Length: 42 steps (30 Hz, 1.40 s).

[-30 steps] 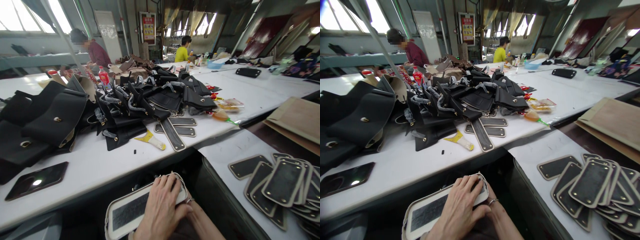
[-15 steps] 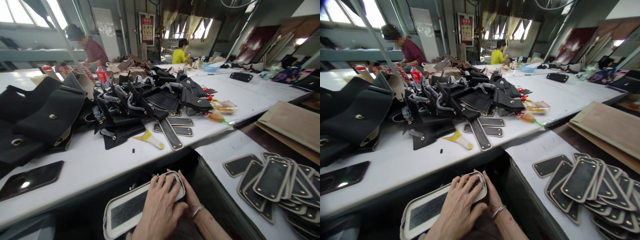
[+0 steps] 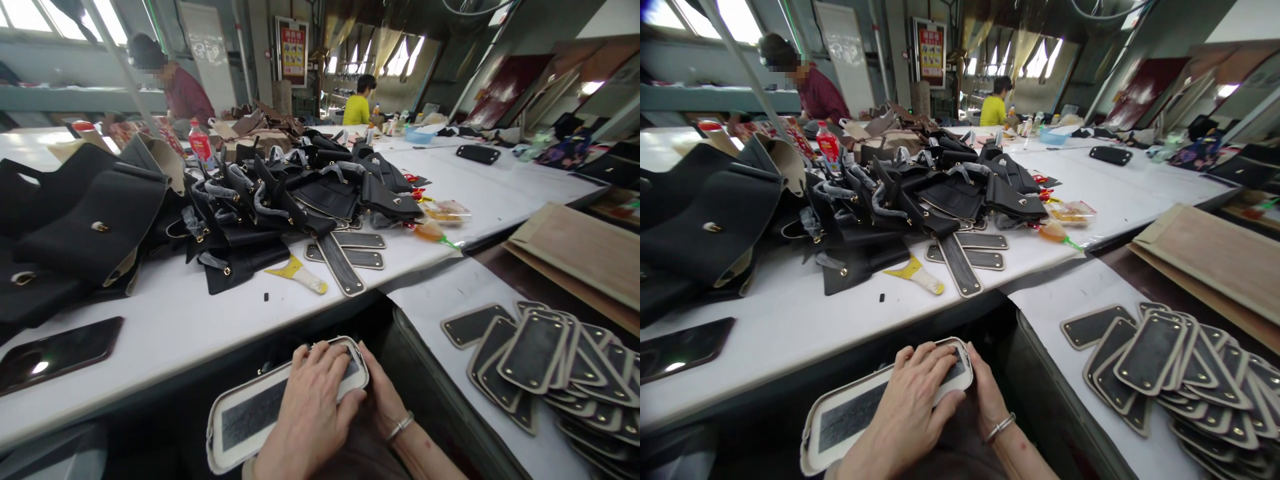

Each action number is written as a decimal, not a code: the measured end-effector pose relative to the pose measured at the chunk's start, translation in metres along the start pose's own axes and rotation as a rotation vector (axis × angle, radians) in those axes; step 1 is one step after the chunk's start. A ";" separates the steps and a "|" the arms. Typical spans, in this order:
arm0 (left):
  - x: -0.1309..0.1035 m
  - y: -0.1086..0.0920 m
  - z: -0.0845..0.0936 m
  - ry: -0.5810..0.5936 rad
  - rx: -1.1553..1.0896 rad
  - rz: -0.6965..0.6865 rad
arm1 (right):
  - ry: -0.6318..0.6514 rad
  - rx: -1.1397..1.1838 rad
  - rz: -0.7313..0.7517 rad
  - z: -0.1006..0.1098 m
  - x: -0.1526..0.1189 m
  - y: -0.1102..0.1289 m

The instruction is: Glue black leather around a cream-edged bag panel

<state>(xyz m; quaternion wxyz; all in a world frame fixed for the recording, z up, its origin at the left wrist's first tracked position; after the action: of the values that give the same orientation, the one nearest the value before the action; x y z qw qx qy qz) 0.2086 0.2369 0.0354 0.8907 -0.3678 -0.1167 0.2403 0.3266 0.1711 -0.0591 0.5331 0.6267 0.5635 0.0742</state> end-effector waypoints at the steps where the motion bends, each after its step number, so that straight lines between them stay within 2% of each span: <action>1: 0.000 0.000 0.000 -0.016 0.009 -0.004 | -0.039 -0.144 0.072 0.004 -0.002 0.004; 4: -0.002 -0.004 0.000 -0.069 0.060 -0.011 | -0.098 -0.597 0.248 0.016 -0.010 0.016; 7: -0.004 -0.008 0.000 -0.074 0.125 -0.048 | -0.197 -0.932 0.327 0.032 -0.014 0.021; 10: -0.005 -0.009 0.002 -0.086 0.178 -0.065 | -0.221 -1.113 0.279 0.046 -0.011 0.019; 13: -0.006 -0.009 0.003 -0.102 0.207 -0.070 | -0.250 -1.248 0.231 0.050 -0.012 0.019; 18: -0.006 -0.008 0.000 -0.114 0.225 -0.101 | -0.254 -1.304 0.303 0.039 -0.021 0.027; 22: -0.005 -0.006 -0.005 -0.135 0.235 -0.108 | -0.209 -1.312 0.348 0.030 -0.025 0.032; 29: -0.007 -0.005 -0.007 -0.124 0.245 -0.123 | -0.150 -1.333 0.322 0.032 -0.025 0.032; 35: -0.006 0.001 -0.010 -0.095 0.171 -0.126 | -0.053 -1.306 0.304 0.007 -0.042 0.039; 38: -0.004 0.007 -0.014 -0.122 0.115 -0.101 | -0.052 -1.287 0.301 -0.004 -0.044 0.040; 42: -0.002 0.013 -0.011 -0.135 -0.013 -0.061 | -0.089 -1.254 0.308 -0.006 -0.046 0.038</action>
<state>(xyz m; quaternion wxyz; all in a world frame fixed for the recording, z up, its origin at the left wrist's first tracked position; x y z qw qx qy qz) 0.2066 0.2371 0.0187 0.8854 -0.3529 -0.1890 0.2364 0.3305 0.1461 -0.0044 0.8042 0.2724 0.2941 0.4389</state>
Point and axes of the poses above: each hand's wrist, its own x-axis towards the middle knuckle, its own z-axis out of the back of the hand, y = z × x, the point moved 3 cm from there along x, towards the middle knuckle, and after that the axes turned 8 degrees about -x, right-handed, at the moved point
